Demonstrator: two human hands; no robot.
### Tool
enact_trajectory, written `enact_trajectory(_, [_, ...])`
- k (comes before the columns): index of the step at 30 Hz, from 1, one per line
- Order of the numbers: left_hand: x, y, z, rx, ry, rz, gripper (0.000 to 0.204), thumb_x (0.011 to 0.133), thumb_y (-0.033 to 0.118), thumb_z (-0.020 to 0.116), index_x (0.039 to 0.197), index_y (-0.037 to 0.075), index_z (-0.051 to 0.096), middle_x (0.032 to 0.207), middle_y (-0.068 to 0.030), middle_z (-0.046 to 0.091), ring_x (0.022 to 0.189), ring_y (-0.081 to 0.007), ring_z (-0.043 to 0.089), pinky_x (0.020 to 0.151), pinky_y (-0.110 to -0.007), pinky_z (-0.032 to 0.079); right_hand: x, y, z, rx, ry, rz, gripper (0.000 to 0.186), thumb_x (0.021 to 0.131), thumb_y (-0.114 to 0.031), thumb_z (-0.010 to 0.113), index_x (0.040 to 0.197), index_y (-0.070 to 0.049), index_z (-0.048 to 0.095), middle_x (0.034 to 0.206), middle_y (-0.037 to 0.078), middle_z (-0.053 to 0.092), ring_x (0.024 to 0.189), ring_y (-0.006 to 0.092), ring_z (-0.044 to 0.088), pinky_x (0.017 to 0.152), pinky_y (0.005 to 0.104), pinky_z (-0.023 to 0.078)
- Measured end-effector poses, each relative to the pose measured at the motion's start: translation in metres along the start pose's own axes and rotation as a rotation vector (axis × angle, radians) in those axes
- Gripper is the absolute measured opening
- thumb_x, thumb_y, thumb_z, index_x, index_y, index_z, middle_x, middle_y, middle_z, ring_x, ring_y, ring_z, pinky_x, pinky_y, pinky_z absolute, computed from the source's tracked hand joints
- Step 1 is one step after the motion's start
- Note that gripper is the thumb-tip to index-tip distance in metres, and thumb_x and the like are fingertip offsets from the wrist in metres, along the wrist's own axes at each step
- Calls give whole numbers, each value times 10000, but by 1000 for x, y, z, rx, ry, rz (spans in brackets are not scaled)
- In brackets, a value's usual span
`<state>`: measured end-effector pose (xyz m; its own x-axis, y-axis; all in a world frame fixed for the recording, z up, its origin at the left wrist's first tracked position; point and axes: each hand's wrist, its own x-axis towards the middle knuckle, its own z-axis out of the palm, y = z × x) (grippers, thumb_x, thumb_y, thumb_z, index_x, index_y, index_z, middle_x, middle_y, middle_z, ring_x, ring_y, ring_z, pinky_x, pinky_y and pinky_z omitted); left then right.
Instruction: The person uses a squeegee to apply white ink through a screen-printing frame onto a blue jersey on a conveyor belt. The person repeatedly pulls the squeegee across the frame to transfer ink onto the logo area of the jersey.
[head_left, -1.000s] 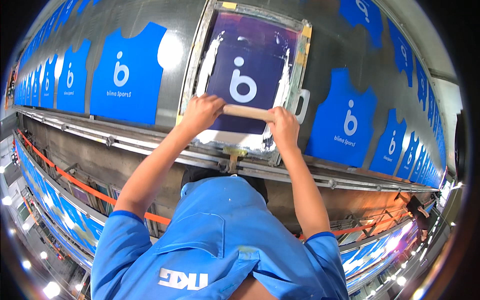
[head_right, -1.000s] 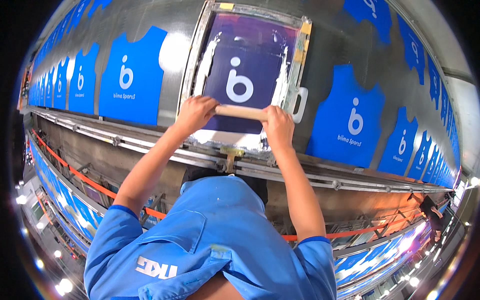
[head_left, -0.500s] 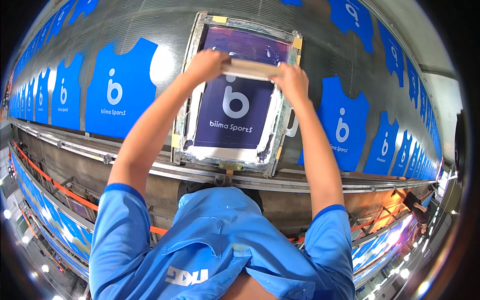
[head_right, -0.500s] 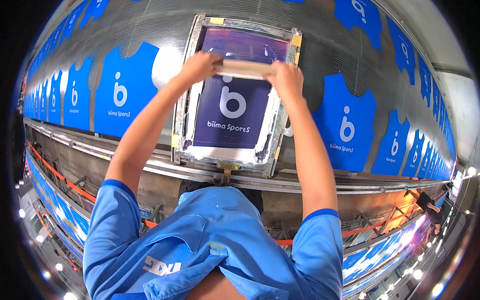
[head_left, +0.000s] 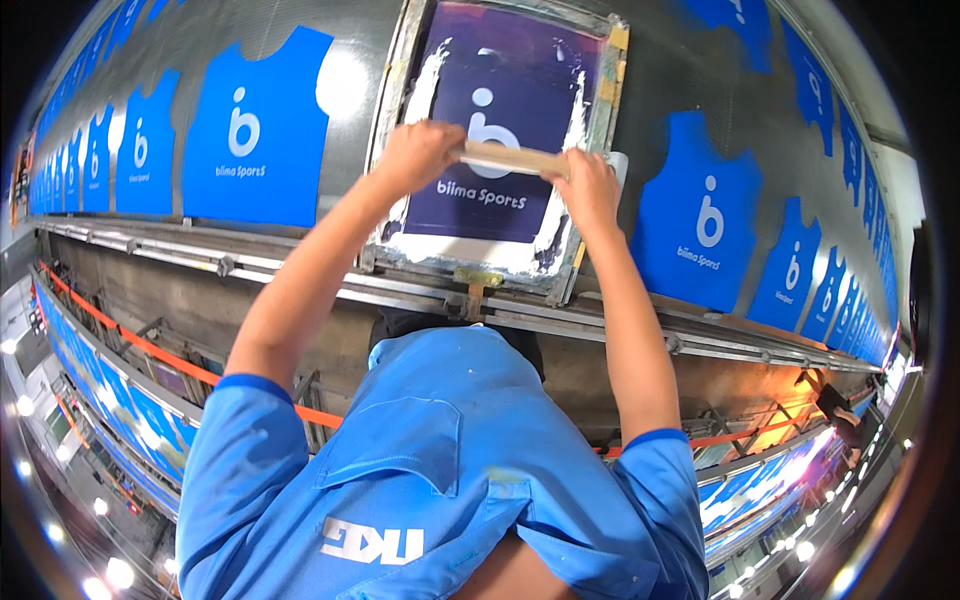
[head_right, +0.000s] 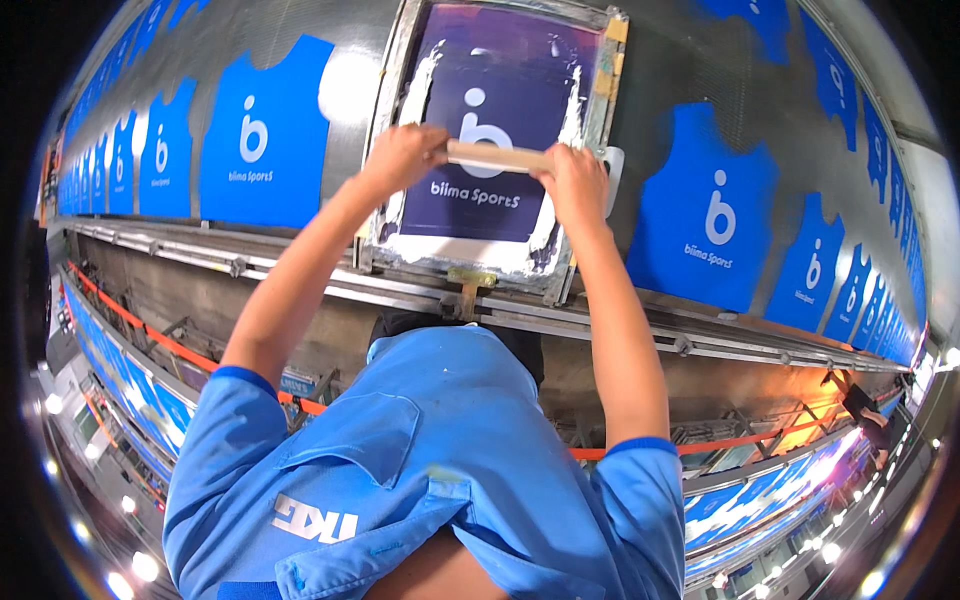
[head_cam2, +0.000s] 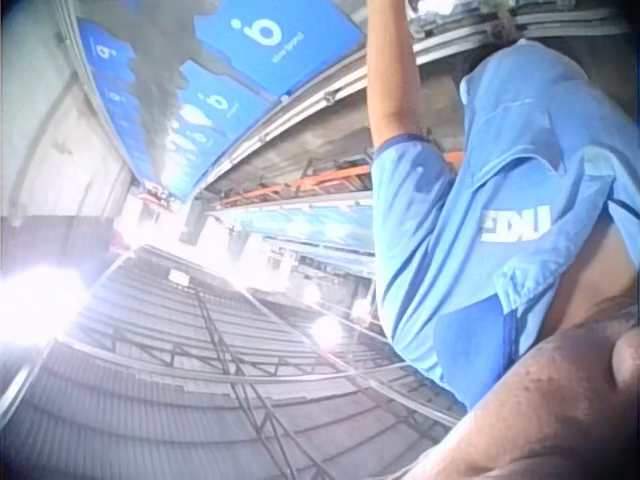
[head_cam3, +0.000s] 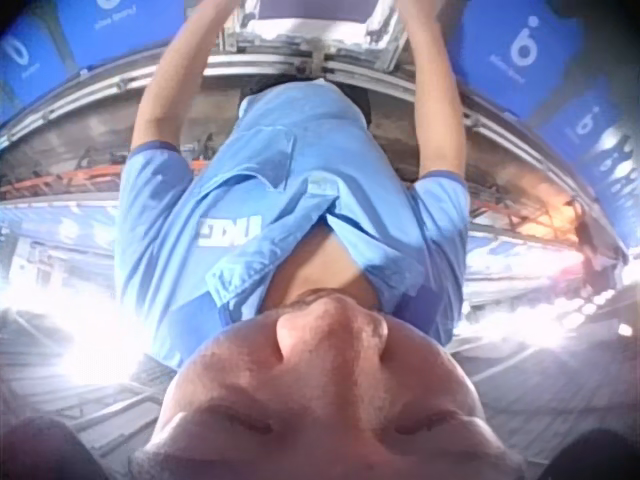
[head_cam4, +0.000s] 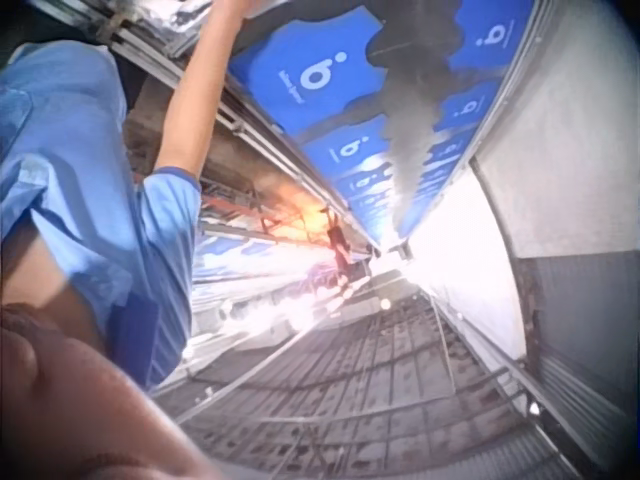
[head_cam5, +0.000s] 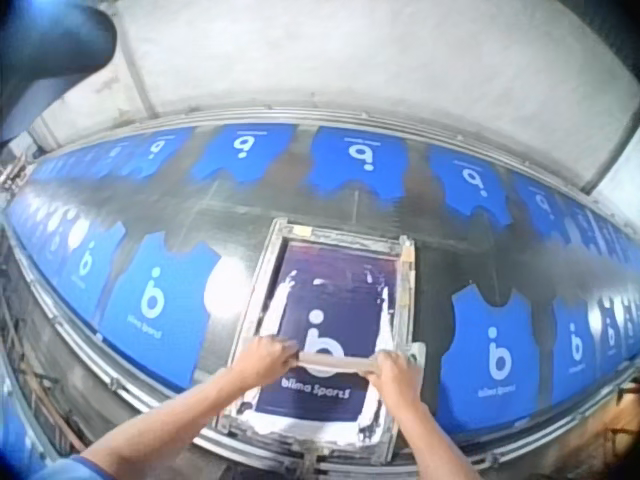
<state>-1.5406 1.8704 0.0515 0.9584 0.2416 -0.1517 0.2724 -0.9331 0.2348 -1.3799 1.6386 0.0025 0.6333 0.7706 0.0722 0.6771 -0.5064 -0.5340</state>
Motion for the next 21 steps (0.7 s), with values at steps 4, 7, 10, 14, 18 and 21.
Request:
enact_trajectory(4, [-93,29,30,-31,94,0,151,841,147,723,984,113,693,906,-74,707,851,-299,692,746,-438,549,-89,-17,17,44,12,-68,317,715,-91,814,980,-97,641,945,60,679,957,291,623,856,427,484])
enact_trajectory(7, [-126,44,33,-37,94,-16,179,838,127,711,1017,125,699,954,-45,718,910,-276,682,791,-424,535,-117,-29,18,20,11,-71,316,709,-93,817,971,-116,642,930,27,667,940,260,611,825,406,465])
enact_trajectory(10, [-108,31,27,-11,132,21,149,840,153,725,979,147,673,906,-9,714,896,-239,692,746,-412,521,-94,-27,13,8,-1,-74,256,731,-162,835,914,-130,660,882,8,669,915,243,607,825,397,443])
enact_trajectory(14, [1,-3,-6,-32,142,33,149,827,175,740,952,112,687,858,-63,712,848,-300,706,739,-449,554,14,0,-6,-32,79,-78,229,761,-235,836,889,-124,681,889,10,699,927,249,619,818,406,442])
enact_trajectory(18, [128,-39,-35,5,13,15,262,818,258,767,1039,125,721,941,-111,744,898,-358,709,788,-473,565,121,36,-26,-100,28,24,379,741,-311,870,1010,-87,724,913,125,726,983,312,664,877,450,504])
enact_trajectory(21, [166,-57,-51,32,2,-11,333,798,287,791,1092,140,737,976,-117,754,928,-352,708,831,-455,562,170,38,-32,-89,-66,78,450,746,-339,875,1078,-71,734,944,168,733,1006,338,682,900,463,524])
